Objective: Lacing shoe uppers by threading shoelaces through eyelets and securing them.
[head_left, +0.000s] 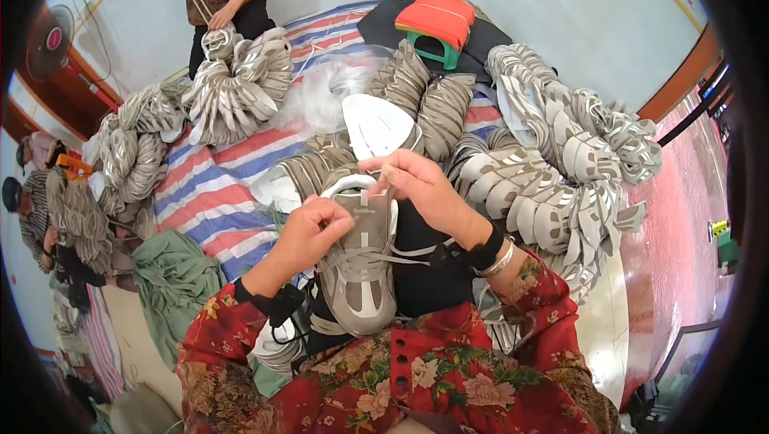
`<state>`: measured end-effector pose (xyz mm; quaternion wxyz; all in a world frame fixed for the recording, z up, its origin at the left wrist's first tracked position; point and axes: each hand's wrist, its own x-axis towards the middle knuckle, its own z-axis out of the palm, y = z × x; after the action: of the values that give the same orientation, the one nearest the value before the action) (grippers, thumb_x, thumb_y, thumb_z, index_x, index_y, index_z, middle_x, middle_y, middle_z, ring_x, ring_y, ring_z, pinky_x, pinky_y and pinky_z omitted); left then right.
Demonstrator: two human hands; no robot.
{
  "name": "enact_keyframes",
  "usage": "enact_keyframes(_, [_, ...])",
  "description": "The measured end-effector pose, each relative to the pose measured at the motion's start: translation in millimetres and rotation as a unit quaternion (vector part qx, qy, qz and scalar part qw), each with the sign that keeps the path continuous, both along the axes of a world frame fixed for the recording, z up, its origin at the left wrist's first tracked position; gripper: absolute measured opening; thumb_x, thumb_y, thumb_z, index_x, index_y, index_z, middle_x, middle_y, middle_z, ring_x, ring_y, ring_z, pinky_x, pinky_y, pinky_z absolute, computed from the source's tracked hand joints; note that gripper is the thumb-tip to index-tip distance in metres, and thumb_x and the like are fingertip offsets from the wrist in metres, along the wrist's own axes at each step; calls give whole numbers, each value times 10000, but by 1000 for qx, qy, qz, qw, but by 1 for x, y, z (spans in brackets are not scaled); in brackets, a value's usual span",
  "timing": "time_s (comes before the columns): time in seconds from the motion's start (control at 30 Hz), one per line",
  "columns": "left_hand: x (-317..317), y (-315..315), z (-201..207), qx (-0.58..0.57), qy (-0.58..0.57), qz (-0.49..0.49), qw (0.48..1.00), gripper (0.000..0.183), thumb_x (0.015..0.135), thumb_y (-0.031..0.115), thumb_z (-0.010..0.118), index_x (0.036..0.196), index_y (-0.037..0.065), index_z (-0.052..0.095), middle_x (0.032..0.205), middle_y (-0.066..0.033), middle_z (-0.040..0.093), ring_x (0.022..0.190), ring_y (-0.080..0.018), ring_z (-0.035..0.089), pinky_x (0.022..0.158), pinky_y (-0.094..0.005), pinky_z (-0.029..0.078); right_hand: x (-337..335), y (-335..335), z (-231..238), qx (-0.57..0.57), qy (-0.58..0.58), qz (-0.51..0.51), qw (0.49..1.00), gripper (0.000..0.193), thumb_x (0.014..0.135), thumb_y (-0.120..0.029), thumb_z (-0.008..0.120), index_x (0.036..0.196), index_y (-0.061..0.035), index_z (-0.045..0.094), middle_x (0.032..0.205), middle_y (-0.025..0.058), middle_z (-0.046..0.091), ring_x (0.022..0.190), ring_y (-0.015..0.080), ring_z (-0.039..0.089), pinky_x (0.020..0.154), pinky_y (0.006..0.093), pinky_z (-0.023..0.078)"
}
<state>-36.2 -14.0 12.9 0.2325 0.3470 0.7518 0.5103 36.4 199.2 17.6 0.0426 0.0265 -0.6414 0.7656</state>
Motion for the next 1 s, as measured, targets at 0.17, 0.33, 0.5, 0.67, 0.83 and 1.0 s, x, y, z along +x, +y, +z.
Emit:
enact_keyframes(0.17, [-16,-5,-10,-36,244,-119,962,99,745,134,717,815,77,676,749,-51,594,742,-226,547,699,-328,431,-19,-27,-25,49,-134,89,986,199,953,-196,420,979,-13,492,824,100,658,415,158,585,325,259,392])
enact_keyframes(0.33, [-9,3,-3,-71,318,-100,940,118,722,161,726,807,124,653,770,-42,569,754,-239,567,627,-374,470,-23,-29,-24,79,-152,26,985,192,949,-211,451,957,-25,498,686,99,628,401,142,560,327,250,379])
enact_keyframes(0.5, [1,14,14,-178,402,-142,887,106,754,167,696,796,113,615,794,-48,550,784,-256,567,608,-377,470,0,-14,-20,24,-160,-36,986,172,937,-209,524,926,-45,576,552,13,551,367,60,436,335,206,320])
enact_keyframes(0.67, [8,13,15,-245,366,-120,890,108,780,175,657,767,97,583,840,-60,552,846,-274,559,637,-421,472,31,4,39,-43,-74,-76,993,129,933,-155,553,956,-44,613,599,-51,501,493,12,423,427,170,312])
enact_keyframes(0.83, [23,18,8,-244,356,-59,900,90,780,150,645,772,81,588,845,-78,555,867,-300,553,663,-438,467,58,32,46,-4,3,-199,980,154,935,-141,544,1020,-42,625,626,-50,518,505,16,435,445,172,326])
enact_keyframes(1.0, [27,27,7,-277,358,-46,890,88,775,143,647,828,77,624,878,-79,569,924,-298,557,717,-419,495,73,25,12,109,-110,-82,984,182,912,-84,526,1035,-4,633,665,5,585,526,43,486,489,188,391])
